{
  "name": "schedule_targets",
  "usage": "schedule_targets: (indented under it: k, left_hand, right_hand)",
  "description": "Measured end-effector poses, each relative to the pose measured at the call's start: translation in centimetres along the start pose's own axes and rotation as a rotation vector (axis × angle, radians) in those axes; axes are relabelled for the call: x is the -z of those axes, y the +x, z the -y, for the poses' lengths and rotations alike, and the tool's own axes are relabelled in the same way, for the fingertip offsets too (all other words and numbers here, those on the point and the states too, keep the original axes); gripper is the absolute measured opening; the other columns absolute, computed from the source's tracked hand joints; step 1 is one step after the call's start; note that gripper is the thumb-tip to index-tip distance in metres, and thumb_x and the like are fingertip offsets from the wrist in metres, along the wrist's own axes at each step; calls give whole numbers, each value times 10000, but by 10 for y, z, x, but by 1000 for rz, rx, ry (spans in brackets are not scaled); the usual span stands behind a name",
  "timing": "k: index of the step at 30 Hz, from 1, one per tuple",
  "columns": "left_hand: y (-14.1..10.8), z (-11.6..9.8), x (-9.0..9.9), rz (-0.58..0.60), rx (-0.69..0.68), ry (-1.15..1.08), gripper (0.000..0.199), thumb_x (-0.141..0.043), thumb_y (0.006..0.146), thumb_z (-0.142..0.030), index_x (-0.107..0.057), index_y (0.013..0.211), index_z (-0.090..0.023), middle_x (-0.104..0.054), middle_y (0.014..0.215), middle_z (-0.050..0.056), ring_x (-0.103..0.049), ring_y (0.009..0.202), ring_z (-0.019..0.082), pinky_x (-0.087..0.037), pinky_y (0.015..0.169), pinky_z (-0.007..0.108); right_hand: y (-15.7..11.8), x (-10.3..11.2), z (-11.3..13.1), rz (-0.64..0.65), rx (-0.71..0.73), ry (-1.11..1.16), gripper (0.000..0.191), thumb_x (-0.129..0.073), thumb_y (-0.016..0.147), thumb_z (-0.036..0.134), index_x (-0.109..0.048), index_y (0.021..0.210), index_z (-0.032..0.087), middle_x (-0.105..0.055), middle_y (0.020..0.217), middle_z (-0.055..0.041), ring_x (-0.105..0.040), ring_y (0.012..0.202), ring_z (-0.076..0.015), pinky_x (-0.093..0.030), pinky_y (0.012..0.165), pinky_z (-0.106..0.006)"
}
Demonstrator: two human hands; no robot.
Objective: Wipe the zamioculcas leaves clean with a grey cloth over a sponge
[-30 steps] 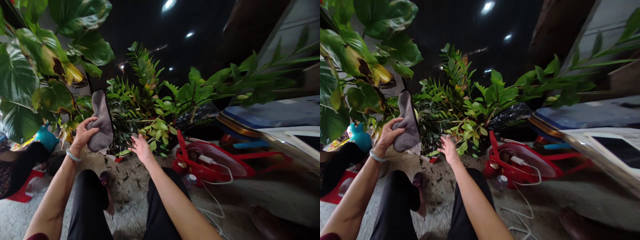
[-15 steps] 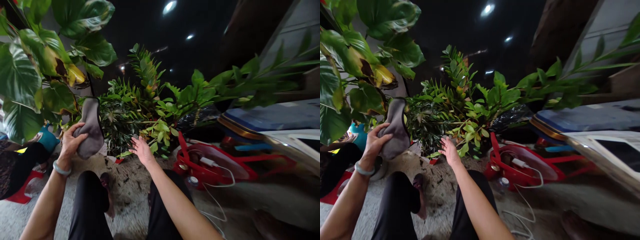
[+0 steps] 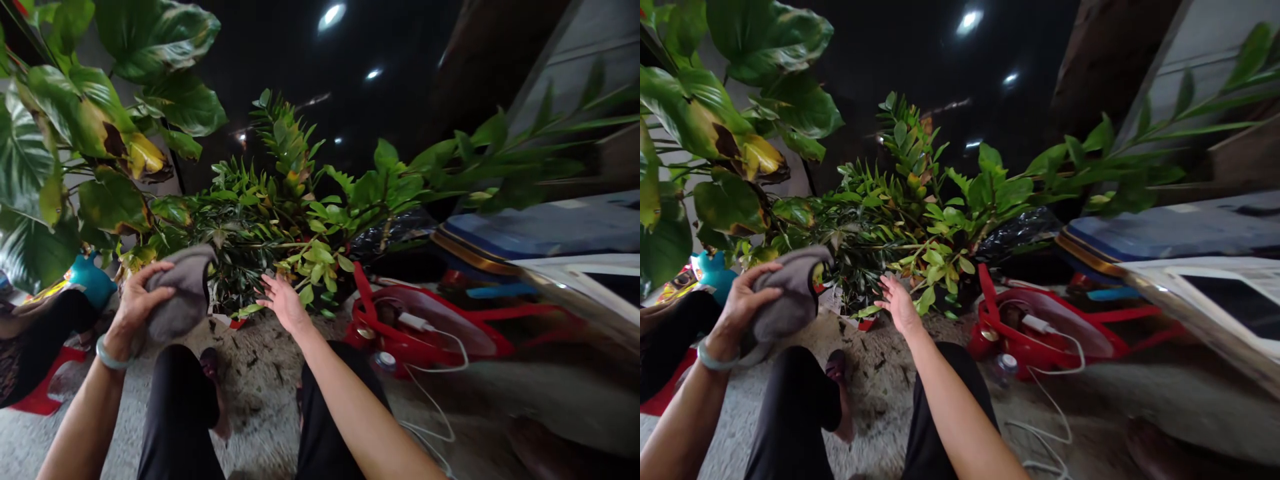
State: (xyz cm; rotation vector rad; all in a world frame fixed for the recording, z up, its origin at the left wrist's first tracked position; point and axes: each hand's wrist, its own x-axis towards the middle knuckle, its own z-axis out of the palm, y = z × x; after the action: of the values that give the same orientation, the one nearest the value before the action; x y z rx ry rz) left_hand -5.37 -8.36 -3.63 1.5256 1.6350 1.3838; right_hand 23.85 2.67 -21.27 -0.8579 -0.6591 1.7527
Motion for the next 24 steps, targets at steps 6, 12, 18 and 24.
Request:
schedule_targets:
  k: [6, 12, 18, 24]
  left_hand:
    - [45, 10, -43, -49, -104, 54, 511, -822, 620, -330, -799, 1112, -195, -790, 1147, 65, -717, 1033, 272, -577, 949, 369]
    - [-23, 42, -40, 580, 150, 193, 393, -817, 594, -208, -841, 987, -208, -818, 1062, 60, -736, 1005, 310, -579, 935, 399]
    - [13, -25, -26, 47, -137, 27, 445, -894, 663, -343, -818, 1089, -239, -787, 1165, 51, -728, 1035, 279, -591, 902, 345]
    - [63, -15, -98, 156, -207, 21, 462, -793, 651, -289, -796, 1102, -187, -787, 1125, 66, -716, 997, 254, -580, 905, 354]
  right_hand:
    - [-1, -9, -1, -6, -13, 16, 387, -523, 997, 499, -755, 1149, 229, -726, 1350, -133, -676, 1272, -308, -608, 772, -370]
    - [-2, 1, 3, 7, -25, 2, 391, -498, 1016, 464, -757, 1217, 251, -758, 1328, -108, -691, 1232, -292, -617, 779, -368]
    - [-1, -2, 2, 16, -15, 5, 445, -487, 1016, 505, -747, 1262, 240, -735, 1365, -126, -662, 1304, -313, -601, 847, -405]
    - [-1, -10, -1, 19, -20, 20, 539, -425, 1022, 577, -730, 1322, 249, -762, 1284, -115, -679, 1271, -313, -596, 837, -411]
